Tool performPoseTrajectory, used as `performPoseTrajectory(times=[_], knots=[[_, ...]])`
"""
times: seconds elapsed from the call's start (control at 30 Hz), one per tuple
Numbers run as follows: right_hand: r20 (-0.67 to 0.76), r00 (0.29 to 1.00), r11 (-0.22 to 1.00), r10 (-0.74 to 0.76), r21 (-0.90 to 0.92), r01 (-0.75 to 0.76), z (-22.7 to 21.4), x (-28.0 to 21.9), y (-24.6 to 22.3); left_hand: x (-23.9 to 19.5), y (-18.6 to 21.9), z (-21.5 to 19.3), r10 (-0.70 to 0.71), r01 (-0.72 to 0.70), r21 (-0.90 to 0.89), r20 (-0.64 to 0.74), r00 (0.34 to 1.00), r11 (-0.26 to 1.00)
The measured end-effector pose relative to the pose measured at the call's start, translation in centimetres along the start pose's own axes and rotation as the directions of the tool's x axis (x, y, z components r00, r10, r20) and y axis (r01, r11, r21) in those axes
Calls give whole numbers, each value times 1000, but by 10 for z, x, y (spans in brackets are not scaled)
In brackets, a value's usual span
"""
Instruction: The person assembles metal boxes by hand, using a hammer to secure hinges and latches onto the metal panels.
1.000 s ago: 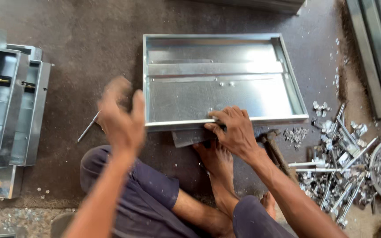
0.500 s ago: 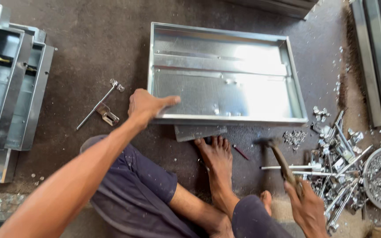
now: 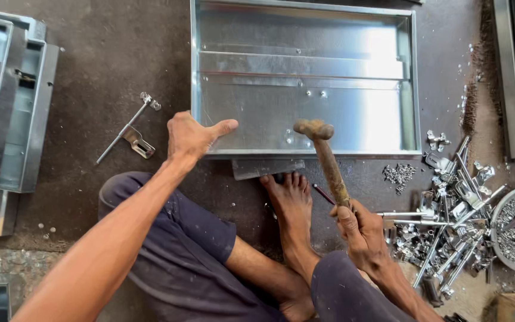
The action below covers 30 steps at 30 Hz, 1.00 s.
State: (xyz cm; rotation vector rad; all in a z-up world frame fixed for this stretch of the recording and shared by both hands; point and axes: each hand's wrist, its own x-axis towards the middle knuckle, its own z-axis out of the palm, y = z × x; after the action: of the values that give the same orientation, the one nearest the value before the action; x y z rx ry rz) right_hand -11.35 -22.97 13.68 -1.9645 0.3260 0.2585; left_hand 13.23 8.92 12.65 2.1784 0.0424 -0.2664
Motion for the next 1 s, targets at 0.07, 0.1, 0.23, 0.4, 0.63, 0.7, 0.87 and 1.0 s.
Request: performPoseTrajectory(times=[0.07, 0.1, 0.23, 0.4, 0.63, 0.7, 0.87, 1.0], knots=[[9, 1000, 996, 29, -86, -28, -1, 7, -12, -1, -2, 0, -135, 130, 123, 30, 990, 984], [11, 999, 991, 41, -128, -39, -1, 10, -17, 0, -2, -2, -200, 190, 185, 37, 979, 964], [-26, 997, 987, -75, -146, 70, -2, 28, -23, 12, 3, -10, -127, 124, 240, -5, 992, 963], [42, 984, 942, 176, -297, -156, -3, 16, 0, -6, 5, -5, 50, -47, 73, -41, 998, 996], [-168, 941, 953, -293, 35, 302, -21, 1, 51, -7, 2, -1, -61, 58, 172, 11, 998, 983], [-158, 972, 911, -171, 350, 217, -12, -4, 55, -5, -4, -2, -91, 92, 216, -14, 996, 972], [-224, 975, 980, 6, -193, -50, -14, 0, 24, 3, 3, -4, 28, -7, 269, -77, 997, 963], [-426, 686, 808, -589, -291, 512, -38, -3, 3, -3, 2, -1, -50, 46, 169, 17, 999, 984]])
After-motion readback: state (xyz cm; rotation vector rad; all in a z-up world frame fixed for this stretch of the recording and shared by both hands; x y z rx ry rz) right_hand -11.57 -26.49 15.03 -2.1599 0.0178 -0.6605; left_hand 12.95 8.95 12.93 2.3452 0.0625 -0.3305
